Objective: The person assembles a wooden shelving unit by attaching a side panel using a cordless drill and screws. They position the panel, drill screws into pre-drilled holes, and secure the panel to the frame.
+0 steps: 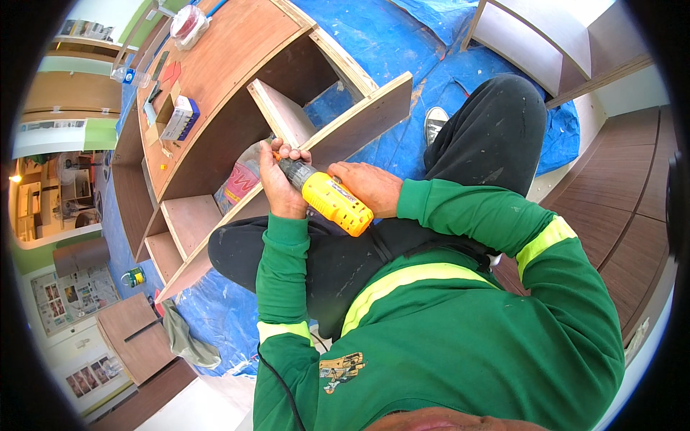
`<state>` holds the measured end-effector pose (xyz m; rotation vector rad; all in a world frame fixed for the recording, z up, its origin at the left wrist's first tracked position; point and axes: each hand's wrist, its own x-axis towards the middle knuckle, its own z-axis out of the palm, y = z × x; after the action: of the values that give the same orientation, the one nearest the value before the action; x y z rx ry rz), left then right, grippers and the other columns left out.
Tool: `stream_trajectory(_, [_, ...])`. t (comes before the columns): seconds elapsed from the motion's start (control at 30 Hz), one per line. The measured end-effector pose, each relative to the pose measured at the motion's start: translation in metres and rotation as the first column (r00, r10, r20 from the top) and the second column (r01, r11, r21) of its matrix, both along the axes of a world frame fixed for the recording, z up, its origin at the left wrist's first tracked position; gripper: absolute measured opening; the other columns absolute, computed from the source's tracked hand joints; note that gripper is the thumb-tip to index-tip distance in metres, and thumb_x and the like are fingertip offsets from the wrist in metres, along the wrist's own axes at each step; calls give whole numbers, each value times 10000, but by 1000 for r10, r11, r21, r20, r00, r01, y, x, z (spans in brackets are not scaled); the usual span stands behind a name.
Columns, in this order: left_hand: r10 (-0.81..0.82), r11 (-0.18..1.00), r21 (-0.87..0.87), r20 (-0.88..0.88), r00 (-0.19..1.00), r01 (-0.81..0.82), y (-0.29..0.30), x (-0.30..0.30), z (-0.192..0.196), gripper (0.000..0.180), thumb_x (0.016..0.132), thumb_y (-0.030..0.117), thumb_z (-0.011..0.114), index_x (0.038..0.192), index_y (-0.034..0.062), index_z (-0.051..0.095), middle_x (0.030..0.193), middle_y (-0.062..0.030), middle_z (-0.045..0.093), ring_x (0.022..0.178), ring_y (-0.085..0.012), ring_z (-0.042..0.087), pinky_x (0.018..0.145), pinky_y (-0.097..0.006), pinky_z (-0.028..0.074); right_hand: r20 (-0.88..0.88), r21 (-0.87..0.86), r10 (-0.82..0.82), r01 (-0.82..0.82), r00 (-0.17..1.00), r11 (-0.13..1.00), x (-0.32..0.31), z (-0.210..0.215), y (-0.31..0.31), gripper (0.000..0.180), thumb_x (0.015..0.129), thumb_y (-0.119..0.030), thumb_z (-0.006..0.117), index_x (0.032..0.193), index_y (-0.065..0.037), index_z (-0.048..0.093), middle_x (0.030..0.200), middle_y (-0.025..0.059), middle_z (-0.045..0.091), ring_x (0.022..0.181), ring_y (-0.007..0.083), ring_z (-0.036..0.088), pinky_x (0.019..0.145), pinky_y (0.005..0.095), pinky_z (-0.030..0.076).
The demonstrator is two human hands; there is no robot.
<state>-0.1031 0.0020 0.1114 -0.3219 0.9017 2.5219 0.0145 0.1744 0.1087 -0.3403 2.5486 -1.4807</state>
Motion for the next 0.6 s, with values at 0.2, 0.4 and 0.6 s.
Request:
stream_trajectory(0.2, [1, 1000, 1, 5, 1000, -1, 0, 0, 1, 326, 1095, 388, 579, 1001, 79, 628, 732, 10, 564, 686, -135, 587, 766, -340, 554, 1, 0, -4, 4, 1000, 1000, -1, -5, -1, 532, 836, -138, 801, 1284, -15, 544, 1181, 240, 672, 1131, 421, 671, 958, 499, 536])
stream_trajectory(0.4, [-6, 1000, 0, 3, 1000, 6, 0, -1, 0, 323, 1089, 390, 591, 1003, 81, 628, 728, 13, 562, 685, -136, 586, 765, -340, 548, -55, -6, -8, 8, 998, 1000, -1, -11, -3, 547, 819, -132, 805, 1280, -11, 536, 1162, 242, 669, 1119, 432, 665, 946, 505, 530])
stream_trajectory(0.6, [7, 1000, -14, 5, 1000, -7, 2, 1, 3, 317, 1086, 390, 597, 1016, 81, 613, 729, 14, 559, 686, -137, 587, 761, -343, 549, -87, -40, -10, 6, 996, 999, -1, -12, -2, 516, 816, -106, 795, 1254, -8, 541, 1138, 235, 667, 1104, 441, 658, 929, 507, 527])
